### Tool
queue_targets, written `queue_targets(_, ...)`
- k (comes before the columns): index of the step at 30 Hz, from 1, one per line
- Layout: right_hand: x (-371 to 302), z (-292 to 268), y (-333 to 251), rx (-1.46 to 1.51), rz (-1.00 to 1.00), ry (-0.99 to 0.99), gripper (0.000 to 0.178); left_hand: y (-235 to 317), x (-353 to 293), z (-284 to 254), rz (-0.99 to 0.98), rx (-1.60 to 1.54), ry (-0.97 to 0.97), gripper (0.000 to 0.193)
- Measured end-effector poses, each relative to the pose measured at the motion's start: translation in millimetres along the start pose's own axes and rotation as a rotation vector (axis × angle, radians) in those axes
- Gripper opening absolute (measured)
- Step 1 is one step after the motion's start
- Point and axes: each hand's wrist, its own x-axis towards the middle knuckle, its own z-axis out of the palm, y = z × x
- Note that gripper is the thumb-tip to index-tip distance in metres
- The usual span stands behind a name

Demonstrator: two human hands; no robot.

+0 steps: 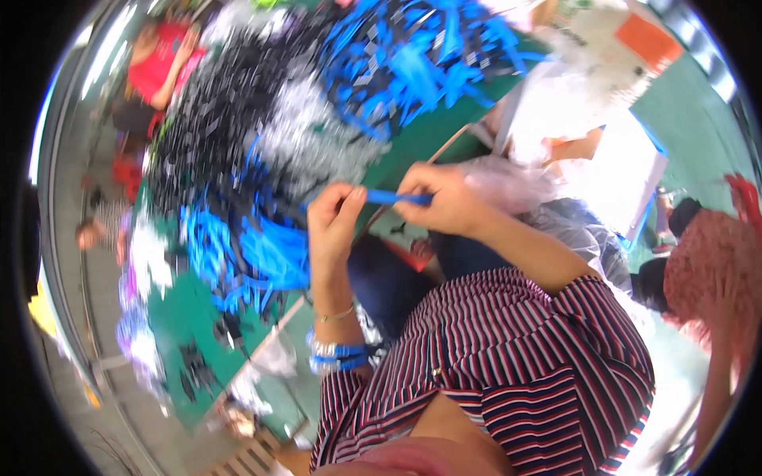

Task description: The person assembles small plastic clips onto blue and black fabric straps by hand at a factory workbench.

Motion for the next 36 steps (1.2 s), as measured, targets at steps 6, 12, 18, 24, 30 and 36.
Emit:
queue_targets(6,-15.8,-13.5,10.0,0.33,0.198,-0.008,0.015,-6.3,53.0,-52.6,0.246,0.862,0.217,0.024)
queue_targets(12,-28.2,-33.1,-0.4,0.319,0.156,-0.019,0.017,-22.6,83.1,-74.8,-0.026,1.321,0.17,0.034)
queue_targets(18,-29.3,-37.6,4.4,0.286,0.154,-0.036,0.018,-32.8,93.4,-77.9,0.046,1.33,0.251,0.025)
queue_targets(24,-30.1,-50.9,-15.5,0.328,0.263,-0.118,0.012,-26.3,95.2,-73.1,-0.034,1.366,0.254,0.012)
queue_targets(30,-34.9,-47.9,3.9,0.309,0.115,-0.035,0.017,-10.0,92.0,-70.6,0.257,1.299,0.394,0.011)
queue_targets(36,-35.9,-54.9,-9.4,0.307,0.095,-0.016,0.016,26.5,79.0,-66.6,0.283,0.866,0.335,0.007)
